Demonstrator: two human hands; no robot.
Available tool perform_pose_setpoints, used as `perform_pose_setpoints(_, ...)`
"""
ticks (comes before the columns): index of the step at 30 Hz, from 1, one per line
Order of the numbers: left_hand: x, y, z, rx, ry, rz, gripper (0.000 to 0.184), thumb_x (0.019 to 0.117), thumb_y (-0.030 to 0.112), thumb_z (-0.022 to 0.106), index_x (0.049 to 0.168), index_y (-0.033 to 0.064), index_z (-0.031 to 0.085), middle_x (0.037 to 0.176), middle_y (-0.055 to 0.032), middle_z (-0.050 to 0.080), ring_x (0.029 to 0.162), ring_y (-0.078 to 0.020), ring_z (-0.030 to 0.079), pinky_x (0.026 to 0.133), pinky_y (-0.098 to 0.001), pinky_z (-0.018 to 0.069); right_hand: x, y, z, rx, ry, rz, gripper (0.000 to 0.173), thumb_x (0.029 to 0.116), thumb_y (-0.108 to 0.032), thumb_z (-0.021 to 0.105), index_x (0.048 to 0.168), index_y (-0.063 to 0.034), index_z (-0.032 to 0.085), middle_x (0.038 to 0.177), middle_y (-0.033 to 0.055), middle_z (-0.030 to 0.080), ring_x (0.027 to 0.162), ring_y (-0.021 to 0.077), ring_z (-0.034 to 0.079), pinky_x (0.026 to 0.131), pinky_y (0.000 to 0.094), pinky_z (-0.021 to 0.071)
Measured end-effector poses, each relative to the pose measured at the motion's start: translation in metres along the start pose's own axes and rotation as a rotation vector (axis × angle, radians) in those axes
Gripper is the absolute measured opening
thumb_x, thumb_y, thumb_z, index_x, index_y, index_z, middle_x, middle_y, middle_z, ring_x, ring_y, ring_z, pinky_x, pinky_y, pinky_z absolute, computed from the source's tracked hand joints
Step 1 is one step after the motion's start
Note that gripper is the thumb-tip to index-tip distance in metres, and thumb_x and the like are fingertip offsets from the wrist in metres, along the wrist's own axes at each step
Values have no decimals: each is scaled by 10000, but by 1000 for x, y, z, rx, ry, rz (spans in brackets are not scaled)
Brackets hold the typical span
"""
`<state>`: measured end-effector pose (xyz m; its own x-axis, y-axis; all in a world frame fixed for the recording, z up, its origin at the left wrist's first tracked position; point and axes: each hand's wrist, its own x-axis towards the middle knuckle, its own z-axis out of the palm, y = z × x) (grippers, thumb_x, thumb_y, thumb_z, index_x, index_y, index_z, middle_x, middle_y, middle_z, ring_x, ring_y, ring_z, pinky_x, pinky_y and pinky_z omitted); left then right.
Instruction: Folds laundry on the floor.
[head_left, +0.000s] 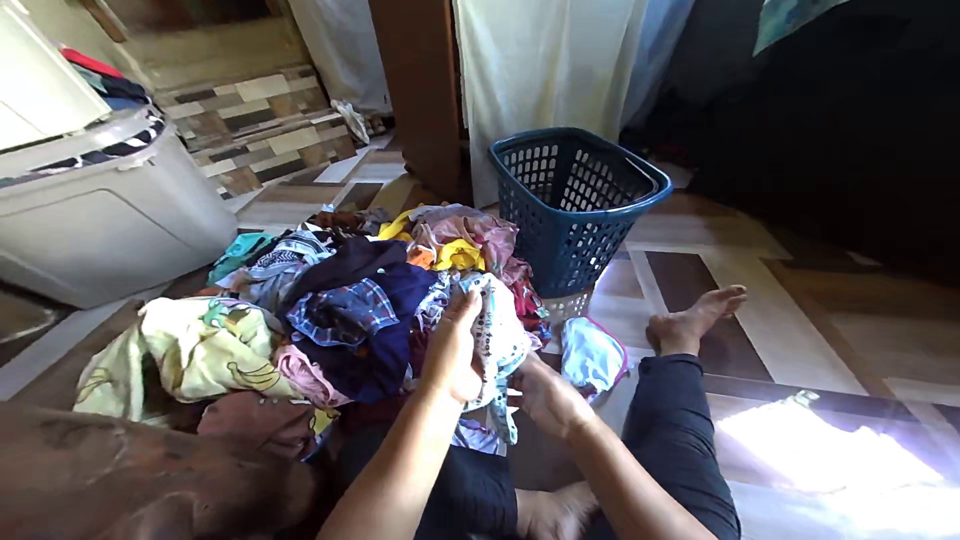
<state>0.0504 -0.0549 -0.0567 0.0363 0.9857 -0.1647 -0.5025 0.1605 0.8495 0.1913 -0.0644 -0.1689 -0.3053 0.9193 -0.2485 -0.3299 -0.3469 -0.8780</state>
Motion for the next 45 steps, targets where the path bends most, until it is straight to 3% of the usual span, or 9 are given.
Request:
perform_pose_setpoints(5,-6,4,4,-128,-70,-24,319,1122,281,332,1251,117,573,991,-61,691,890,-151,699,800,-340,599,12,41,-6,-393,-50,111,403,1100,-276,359,1239,23,591,1079,80,640,947,111,610,818,321,519)
perform_pose_setpoints(9,-5,15,-13,-203,-59,-49,334,1118,306,335,1265,120,570,1000,-78,705,903,-179,712,803,-362,608,14,36,-3,-170,-110,71,433,1090,-314,267,1215,-42,580,1018,26,700,933,115,672,801,318,561)
perform_pose_setpoints(16,3,19,-44,-341,-5,-21,395,1124,300,286,1179,58,594,947,-101,723,859,-187,735,768,-354,631,19,4,11,211,-302,-71,1047,804,-690,725,1534,-144,210,997,51,719,837,184,722,780,364,606)
perform_pose_setpoints(21,4,22,-45,-346,17,-14,370,1122,286,304,1178,62,593,952,-106,719,862,-189,731,767,-356,629,23,14,33,5,-100,95,406,1065,-330,404,1343,-39,452,1024,76,672,889,177,683,783,372,585)
perform_pose_setpoints(28,6,27,-38,-191,-1,52,335,1125,262,307,1288,75,532,1030,-92,705,933,-174,715,822,-357,614,37,41,50,20,-234,324,752,1054,-562,9,1251,-92,562,1021,59,711,936,189,681,773,395,555)
perform_pose_setpoints(31,23,35,-49,16,8,120,381,1124,280,320,1403,94,499,1125,-92,690,1004,-176,691,876,-368,588,38,2,54,172,-218,228,702,1069,-557,75,1233,-84,566,968,69,717,875,176,703,761,373,595)
perform_pose_setpoints(34,44,61,-61,128,12,169,399,1117,352,343,1448,162,462,1184,-60,671,1024,-163,677,855,-361,582,42,-60,66,78,-90,61,358,1117,-242,292,912,-148,570,630,-70,571,583,39,585,629,246,556)
perform_pose_setpoints(41,27,127,-74,11,-146,537,345,1115,360,338,1364,221,533,1186,12,698,1065,-130,699,904,-348,606,56,-132,68,-218,53,-631,150,1023,-101,458,982,-149,594,836,-59,649,754,30,631,711,235,552)
perform_pose_setpoints(45,46,110,-100,160,93,351,311,1115,318,377,1255,142,591,1032,-8,705,914,-115,699,790,-330,605,67,-133,60,-622,180,-375,232,1074,-160,481,1160,14,609,939,107,626,813,155,603,759,379,525)
